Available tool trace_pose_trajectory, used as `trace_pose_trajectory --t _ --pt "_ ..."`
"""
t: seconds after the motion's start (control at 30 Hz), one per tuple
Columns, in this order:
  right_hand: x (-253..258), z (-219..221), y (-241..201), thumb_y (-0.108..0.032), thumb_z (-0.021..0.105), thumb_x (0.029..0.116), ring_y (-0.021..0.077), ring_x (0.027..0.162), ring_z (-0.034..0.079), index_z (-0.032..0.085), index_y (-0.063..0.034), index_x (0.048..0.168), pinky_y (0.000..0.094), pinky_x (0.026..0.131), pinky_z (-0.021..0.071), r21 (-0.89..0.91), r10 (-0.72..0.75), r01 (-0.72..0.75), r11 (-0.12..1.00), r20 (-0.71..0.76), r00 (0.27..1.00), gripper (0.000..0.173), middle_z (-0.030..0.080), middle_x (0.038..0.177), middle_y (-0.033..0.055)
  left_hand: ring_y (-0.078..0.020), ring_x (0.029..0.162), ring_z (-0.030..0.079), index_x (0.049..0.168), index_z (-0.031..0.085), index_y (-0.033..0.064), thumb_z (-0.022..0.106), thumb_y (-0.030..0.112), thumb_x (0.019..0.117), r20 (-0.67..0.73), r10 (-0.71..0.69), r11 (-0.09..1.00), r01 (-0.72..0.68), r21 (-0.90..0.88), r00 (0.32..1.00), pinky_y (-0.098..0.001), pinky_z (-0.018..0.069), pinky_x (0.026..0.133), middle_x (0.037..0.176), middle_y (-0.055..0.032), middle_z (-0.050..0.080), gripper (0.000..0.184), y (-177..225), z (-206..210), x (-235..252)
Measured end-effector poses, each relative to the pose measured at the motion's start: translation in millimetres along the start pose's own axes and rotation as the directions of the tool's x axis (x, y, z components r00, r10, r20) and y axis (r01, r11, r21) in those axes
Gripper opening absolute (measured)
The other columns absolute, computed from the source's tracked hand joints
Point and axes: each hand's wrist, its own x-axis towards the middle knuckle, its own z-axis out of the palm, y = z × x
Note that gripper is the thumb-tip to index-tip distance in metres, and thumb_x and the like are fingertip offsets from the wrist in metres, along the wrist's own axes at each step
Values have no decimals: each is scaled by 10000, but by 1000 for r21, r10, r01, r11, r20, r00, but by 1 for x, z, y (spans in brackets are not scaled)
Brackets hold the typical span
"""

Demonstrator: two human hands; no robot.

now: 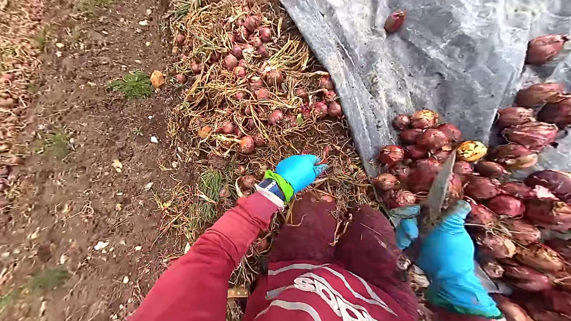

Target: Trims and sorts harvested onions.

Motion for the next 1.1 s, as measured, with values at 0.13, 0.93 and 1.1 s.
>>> trace_pose_trajectory --t 0.13,0.93,1.1 --pt "26 -15 20 -744 7 982 157 408 511 625 -137 954 353 376 488 -80 184 -191 978 -81 980 867 529 554 10 -342 1088 714 1204 738 194 670 547 929 -176 -458 889 442 -121 871 -662 543 930 1113 -118 759 453 -169 11 76" --pt "83 101 -3 -930 237 835 175 463 588 633 -126 883 341 456 543 -110 146 -106 988 473 869 898 598 587 40 -179 822 717 987 749 144 797 703 758 208 235 968 -211 -132 949 -497 598 787 847 -23 737 606 -32 -38 18" --pt "39 67 -14 -785 202 978 168 405 527 678 -81 911 351 411 506 -130 137 -96 987 351 926 853 531 525 55 -252 871 717 1054 741 139 803 670 784 138 198 967 -217 134 970 -567 579 809 896 -70 739 599 -12 -73 -7"
